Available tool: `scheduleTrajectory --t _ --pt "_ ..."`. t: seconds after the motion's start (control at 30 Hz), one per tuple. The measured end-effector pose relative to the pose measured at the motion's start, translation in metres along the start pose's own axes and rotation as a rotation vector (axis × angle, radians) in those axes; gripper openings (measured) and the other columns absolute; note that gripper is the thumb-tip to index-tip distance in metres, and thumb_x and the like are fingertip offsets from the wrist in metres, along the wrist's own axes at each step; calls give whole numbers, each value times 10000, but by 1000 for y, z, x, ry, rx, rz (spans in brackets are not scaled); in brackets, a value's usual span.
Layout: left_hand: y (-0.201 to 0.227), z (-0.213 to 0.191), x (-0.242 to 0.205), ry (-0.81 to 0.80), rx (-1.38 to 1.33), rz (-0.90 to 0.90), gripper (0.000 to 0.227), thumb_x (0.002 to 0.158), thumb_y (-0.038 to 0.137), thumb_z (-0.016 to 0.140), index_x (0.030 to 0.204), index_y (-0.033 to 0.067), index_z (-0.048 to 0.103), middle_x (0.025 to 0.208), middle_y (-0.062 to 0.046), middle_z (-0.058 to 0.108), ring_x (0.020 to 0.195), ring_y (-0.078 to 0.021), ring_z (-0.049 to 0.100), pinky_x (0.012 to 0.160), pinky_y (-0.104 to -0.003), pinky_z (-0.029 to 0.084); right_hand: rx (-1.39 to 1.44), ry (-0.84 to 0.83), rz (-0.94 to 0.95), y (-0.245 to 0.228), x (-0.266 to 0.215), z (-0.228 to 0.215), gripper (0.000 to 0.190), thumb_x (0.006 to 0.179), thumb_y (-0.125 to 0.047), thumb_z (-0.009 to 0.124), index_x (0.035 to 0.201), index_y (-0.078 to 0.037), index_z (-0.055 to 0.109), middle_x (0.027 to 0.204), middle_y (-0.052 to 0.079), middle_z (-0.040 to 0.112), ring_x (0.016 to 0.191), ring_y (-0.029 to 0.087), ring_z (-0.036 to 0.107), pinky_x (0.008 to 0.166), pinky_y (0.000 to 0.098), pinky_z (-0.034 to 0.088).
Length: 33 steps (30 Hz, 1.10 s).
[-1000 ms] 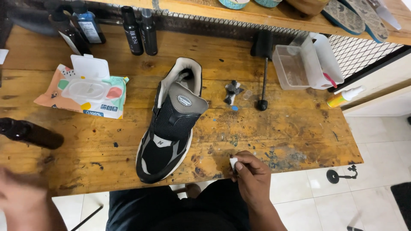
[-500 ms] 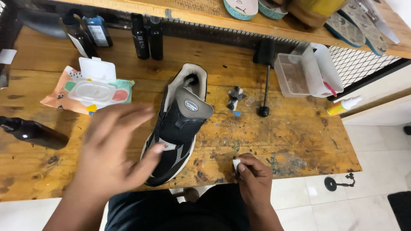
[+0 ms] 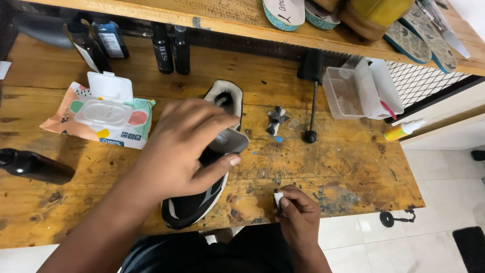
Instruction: The person cleans a black and white sneaker on a wooden workbench. They use a small white cloth to wipe the shoe's upper and sole, then apply a liquid from a small black bottle onto the cloth and continue wiping the shoe's surface.
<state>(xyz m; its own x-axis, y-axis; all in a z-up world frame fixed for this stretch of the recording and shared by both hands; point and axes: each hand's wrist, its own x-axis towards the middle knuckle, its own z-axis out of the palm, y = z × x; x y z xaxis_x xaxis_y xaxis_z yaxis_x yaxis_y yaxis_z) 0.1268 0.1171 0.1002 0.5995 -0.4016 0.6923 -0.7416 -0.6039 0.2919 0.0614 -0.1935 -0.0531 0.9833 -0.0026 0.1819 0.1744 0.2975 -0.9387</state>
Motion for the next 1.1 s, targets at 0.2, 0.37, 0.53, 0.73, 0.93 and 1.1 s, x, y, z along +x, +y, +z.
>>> scheduleTrajectory --t 0.2,0.37,0.53,0.73,0.93,1.1 --pt "0 -16 2 137 -312 26 216 929 222 677 1082 70 661 801 14 686 745 -147 674 818 -357 505 37 27 24 6 1 -4 121 933 8 682 1023 61 744 971 211 645 586 263 623 387 288 485" --pt "-5 -25 0 25 -682 -183 201 981 222 602 1050 56 694 677 44 612 505 -29 536 429 -171 403 16 23 14 5 1 -3 116 933 15 682 1011 76 742 931 193 630 609 252 574 404 289 490" --pt "-25 -25 2 -297 -1000 -659 524 898 460 548 1121 15 712 724 -166 769 494 -254 767 473 -354 601 54 -9 22 2 2 -2 117 952 -7 679 1027 58 740 923 194 628 607 262 613 403 287 454" --pt "-25 -21 10 -400 -979 -1032 210 935 203 678 1070 43 660 738 -157 772 407 -253 672 271 -261 232 57 22 62 4 2 -5 105 933 -2 699 1013 41 752 992 195 642 603 256 629 405 277 477" --pt "-9 -7 15 -285 -702 -1235 207 885 146 824 993 87 657 594 -74 619 404 -215 616 393 -346 491 -27 28 78 3 5 -6 110 932 -1 687 1007 11 765 998 181 676 603 248 640 391 271 488" --pt "-18 19 -9 -149 -422 -891 220 808 250 867 968 157 748 665 0 714 499 -108 616 468 -275 473 -54 20 70 1 10 -1 100 933 7 682 1004 18 750 963 187 679 614 256 649 405 284 511"
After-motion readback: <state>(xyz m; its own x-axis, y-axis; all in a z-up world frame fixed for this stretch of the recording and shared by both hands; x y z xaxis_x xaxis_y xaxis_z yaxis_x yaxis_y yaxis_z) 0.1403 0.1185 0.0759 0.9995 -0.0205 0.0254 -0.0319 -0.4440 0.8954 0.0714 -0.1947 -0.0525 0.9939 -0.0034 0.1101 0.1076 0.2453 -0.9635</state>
